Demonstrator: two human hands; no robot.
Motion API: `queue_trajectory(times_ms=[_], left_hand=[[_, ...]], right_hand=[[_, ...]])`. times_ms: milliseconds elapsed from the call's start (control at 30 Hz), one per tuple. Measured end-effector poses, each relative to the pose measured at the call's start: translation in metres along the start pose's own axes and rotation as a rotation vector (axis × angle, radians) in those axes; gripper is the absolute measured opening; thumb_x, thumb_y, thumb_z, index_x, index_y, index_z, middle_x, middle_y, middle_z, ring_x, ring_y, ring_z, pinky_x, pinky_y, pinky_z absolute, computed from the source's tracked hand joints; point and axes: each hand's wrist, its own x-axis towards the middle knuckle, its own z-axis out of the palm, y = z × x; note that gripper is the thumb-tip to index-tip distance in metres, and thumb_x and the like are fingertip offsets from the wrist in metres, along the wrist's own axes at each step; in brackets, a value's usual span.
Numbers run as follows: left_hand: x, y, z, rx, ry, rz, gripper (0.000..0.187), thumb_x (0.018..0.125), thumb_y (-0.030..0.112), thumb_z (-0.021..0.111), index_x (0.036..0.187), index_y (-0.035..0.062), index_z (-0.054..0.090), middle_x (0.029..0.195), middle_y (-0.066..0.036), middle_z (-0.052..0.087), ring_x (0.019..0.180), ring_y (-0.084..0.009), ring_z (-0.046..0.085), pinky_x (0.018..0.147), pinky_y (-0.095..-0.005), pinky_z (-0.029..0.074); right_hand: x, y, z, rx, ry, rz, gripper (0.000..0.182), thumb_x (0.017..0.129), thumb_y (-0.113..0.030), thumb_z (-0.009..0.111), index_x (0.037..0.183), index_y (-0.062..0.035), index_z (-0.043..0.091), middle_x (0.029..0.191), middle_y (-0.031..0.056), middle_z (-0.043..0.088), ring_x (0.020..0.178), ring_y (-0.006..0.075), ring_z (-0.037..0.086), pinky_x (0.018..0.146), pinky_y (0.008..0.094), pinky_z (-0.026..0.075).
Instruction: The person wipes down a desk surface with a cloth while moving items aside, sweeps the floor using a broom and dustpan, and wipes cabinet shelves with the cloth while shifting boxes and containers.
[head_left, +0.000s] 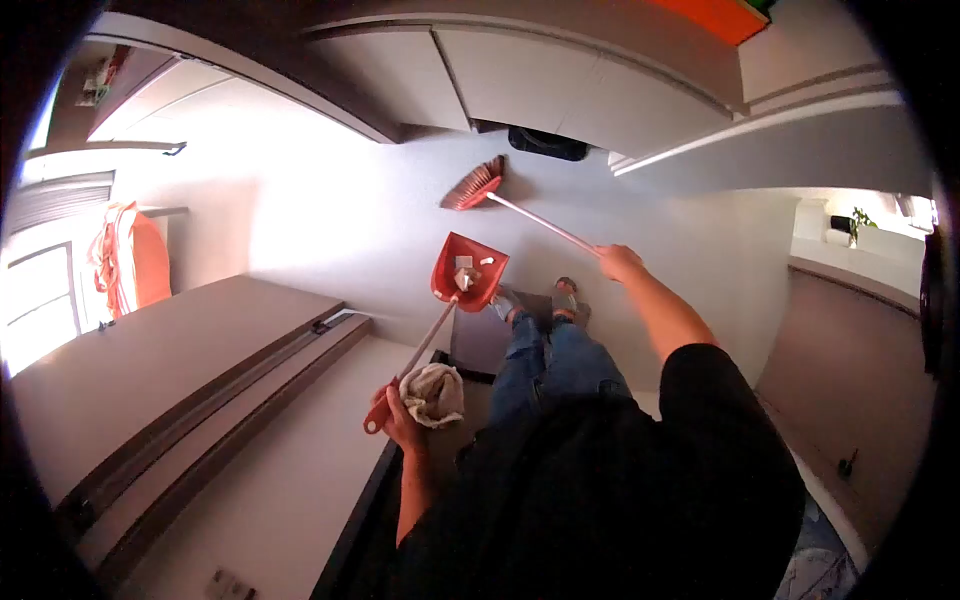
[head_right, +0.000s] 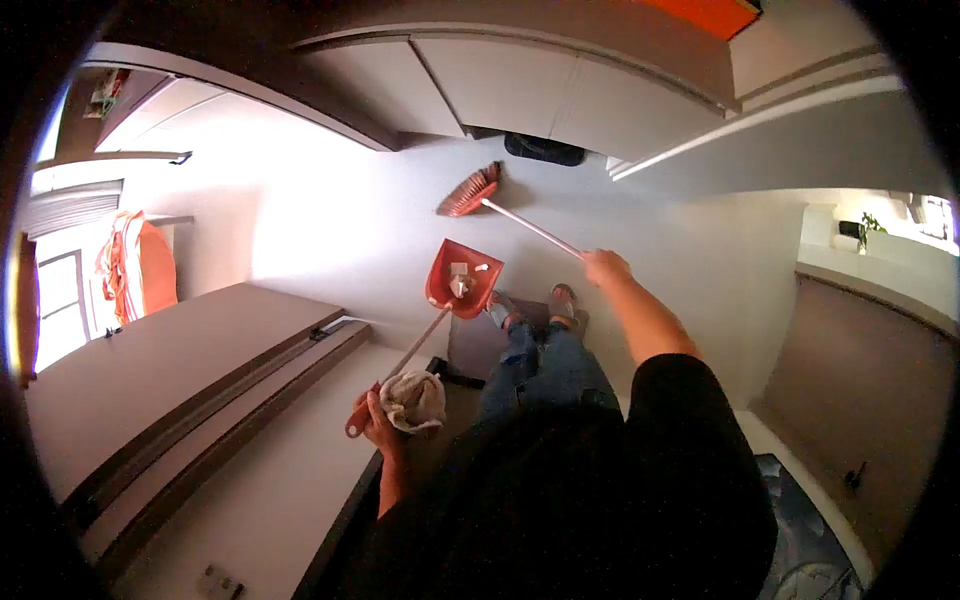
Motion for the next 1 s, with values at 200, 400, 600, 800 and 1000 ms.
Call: queue_trajectory(times_ms=[200, 400, 600, 800, 1000], left_hand=[[0.011, 0.025, 0.033, 0.034, -0.090, 0.013, 0.018, 0.101, 0.016, 0.060, 0.109, -0.0003, 0.060, 0.105, -0.011, 0.068, 0.096, -0.0181, 0.064, 0.088, -0.0321, 0.051], [0.024, 0.034, -0.052, 0.113, -0.360, 0.153, 0.020, 0.102, 0.018, 0.060, 0.110, -0.0003, 0.059, 0.103, -0.010, 0.067, 0.095, -0.0174, 0.062, 0.089, -0.0319, 0.050], [0.093, 0.002, -0.112, 0.179, -0.705, 0.268, 0.019, 0.102, 0.017, 0.058, 0.109, -0.0004, 0.061, 0.104, -0.009, 0.066, 0.096, -0.0170, 0.062, 0.088, -0.0314, 0.049], [0.160, -0.008, -0.126, 0.384, -0.926, 0.413, 0.031, 0.103, 0.032, 0.058, 0.112, 0.0026, 0.062, 0.104, -0.012, 0.066, 0.099, -0.0230, 0.063, 0.088, -0.0365, 0.049], [0.211, -0.034, -0.105, 0.517, -1.079, 0.735, 0.030, 0.103, 0.030, 0.057, 0.113, 0.0020, 0.062, 0.106, -0.014, 0.067, 0.100, -0.0323, 0.063, 0.091, -0.0407, 0.048]], right_hand=[[-0.114, 0.163, 0.051, -0.069, 0.048, 0.143, 0.050, 0.089, -0.025, 0.064, 0.137, -0.0395, 0.058, 0.116, 0.0122, 0.069, 0.102, 0.0349, 0.068, 0.086, 0.0493, 0.055], [-0.275, 0.234, 0.221, -0.193, 0.285, 0.188, 0.033, 0.091, -0.022, 0.061, 0.123, -0.0172, 0.068, 0.110, 0.0132, 0.071, 0.101, 0.0354, 0.067, 0.086, 0.0477, 0.053], [-0.401, 0.148, 0.291, -0.106, 0.452, 0.360, 0.024, 0.094, -0.019, 0.059, 0.113, -0.0123, 0.071, 0.092, 0.0162, 0.071, 0.082, 0.0354, 0.069, 0.071, 0.0488, 0.055], [-0.540, -0.089, 0.292, 0.890, 0.147, 0.818, 0.029, 0.099, -0.023, 0.056, 0.124, -0.0156, 0.068, 0.094, 0.0170, 0.071, 0.073, 0.0263, 0.070, 0.061, 0.0401, 0.058], [-0.576, -0.275, 0.416, 1.137, 0.287, 0.930, 0.042, 0.099, -0.029, 0.059, 0.138, -0.0148, 0.061, 0.104, 0.0236, 0.070, 0.080, 0.0329, 0.071, 0.073, 0.0436, 0.058]])
